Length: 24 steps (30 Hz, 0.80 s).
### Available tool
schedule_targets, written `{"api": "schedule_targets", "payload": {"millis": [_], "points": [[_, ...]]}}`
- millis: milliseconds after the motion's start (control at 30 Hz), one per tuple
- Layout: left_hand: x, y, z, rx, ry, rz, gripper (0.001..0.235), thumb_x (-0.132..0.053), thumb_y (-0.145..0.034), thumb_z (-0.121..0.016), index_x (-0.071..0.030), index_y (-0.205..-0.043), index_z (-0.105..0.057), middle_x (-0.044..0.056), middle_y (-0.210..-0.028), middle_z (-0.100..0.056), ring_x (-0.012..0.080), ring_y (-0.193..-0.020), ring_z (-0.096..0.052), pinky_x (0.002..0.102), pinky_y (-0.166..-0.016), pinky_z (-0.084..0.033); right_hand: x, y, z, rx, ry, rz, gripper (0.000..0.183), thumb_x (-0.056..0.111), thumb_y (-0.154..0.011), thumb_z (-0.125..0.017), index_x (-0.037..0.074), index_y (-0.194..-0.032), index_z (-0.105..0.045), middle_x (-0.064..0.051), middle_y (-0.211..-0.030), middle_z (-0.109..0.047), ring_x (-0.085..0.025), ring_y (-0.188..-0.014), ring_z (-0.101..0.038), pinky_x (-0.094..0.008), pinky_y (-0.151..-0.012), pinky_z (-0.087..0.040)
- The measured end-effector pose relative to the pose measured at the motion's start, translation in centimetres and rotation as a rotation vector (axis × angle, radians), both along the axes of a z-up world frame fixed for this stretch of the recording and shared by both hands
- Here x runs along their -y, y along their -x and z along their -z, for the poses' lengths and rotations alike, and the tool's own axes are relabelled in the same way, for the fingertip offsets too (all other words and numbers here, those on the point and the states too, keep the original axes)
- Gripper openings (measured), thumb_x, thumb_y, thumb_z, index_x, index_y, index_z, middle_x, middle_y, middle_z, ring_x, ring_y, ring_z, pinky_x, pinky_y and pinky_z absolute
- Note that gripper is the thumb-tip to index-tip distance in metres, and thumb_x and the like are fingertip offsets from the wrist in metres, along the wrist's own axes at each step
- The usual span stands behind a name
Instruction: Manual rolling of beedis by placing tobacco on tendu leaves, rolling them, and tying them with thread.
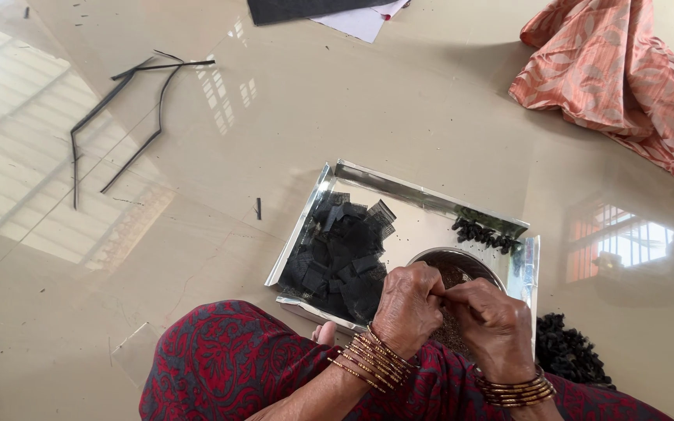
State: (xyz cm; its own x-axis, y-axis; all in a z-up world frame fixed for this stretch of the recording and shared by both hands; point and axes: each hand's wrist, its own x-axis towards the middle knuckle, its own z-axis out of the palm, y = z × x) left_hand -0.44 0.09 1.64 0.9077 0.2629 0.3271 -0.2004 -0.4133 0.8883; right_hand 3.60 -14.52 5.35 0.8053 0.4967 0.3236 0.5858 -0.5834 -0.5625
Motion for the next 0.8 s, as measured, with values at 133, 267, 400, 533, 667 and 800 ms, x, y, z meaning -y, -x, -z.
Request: {"api": "schedule_targets", "payload": {"millis": [133, 267, 400, 533, 667, 800], "points": [[-0.5, 0.1, -0.4, -0.044, 0.048, -0.006, 0.014, 0.007, -0.066, -0.067, 0.0, -0.074, -0.059, 0.018, -0.073, -0.063, 0.0371, -0.073, -0.066, 0.047, -0.063, -0.053, -0.4, 0.4, 1.0, -0.012, 0.11, 0.078, 0.014, -0.001, -0.078, -0.076, 0.01, -0.088, -0.078, -0.004, -0.084, -0.078, -0.019, -0.071, -0.076, -0.032, -0.06, -0.059], [-0.9, -0.1, -0.3, -0.123, 0.075, -0.011, 0.013, 0.006, -0.064, -0.067, -0.003, -0.071, -0.061, 0.016, -0.067, -0.065, 0.0339, -0.066, -0.068, 0.044, -0.062, -0.054, -0.5, 1.1, 1.5, 0.06, 0.122, -0.028, 0.017, 0.0, -0.076, -0.075, 0.006, -0.092, -0.076, -0.007, -0.091, -0.076, -0.024, -0.078, -0.076, -0.034, -0.064, -0.061], [-1.1, -0.2, -0.9, -0.175, 0.052, -0.01, 0.012, 0.004, -0.061, -0.068, -0.003, -0.069, -0.062, 0.016, -0.065, -0.065, 0.0331, -0.065, -0.068, 0.044, -0.06, -0.054, -0.8, 1.7, 0.8, -0.031, 0.1, -0.039, 0.019, 0.004, -0.073, -0.08, 0.004, -0.092, -0.076, -0.009, -0.095, -0.076, -0.027, -0.083, -0.076, -0.037, -0.066, -0.062], [-1.1, -0.1, -1.3, -0.254, -0.005, -0.033, 0.011, 0.003, -0.062, -0.069, -0.003, -0.068, -0.062, 0.016, -0.064, -0.065, 0.0338, -0.066, -0.068, 0.045, -0.061, -0.053, -0.7, 1.7, 1.5, 0.004, 0.108, -0.082, 0.022, 0.004, -0.069, -0.08, 0.001, -0.091, -0.075, -0.011, -0.095, -0.075, -0.031, -0.083, -0.075, -0.039, -0.067, -0.061], [-1.2, -0.2, -0.7, -0.259, -0.017, -0.1, 0.009, -0.001, -0.06, -0.07, -0.003, -0.066, -0.064, 0.017, -0.067, -0.066, 0.0351, -0.071, -0.069, 0.046, -0.066, -0.054, -0.8, 1.6, 2.7, 0.128, 0.115, -0.118, 0.018, 0.006, -0.072, -0.079, 0.001, -0.088, -0.071, -0.011, -0.091, -0.072, -0.031, -0.082, -0.072, -0.04, -0.067, -0.06], [-1.4, -0.4, 0.2, -0.236, 0.031, -0.093, 0.008, -0.001, -0.06, -0.069, -0.003, -0.066, -0.065, 0.017, -0.068, -0.067, 0.0349, -0.073, -0.069, 0.044, -0.069, -0.056, -0.7, 1.1, 3.5, 0.206, 0.105, -0.18, 0.021, 0.005, -0.07, -0.078, 0.001, -0.089, -0.069, -0.011, -0.091, -0.071, -0.032, -0.086, -0.07, -0.041, -0.07, -0.058]]}}
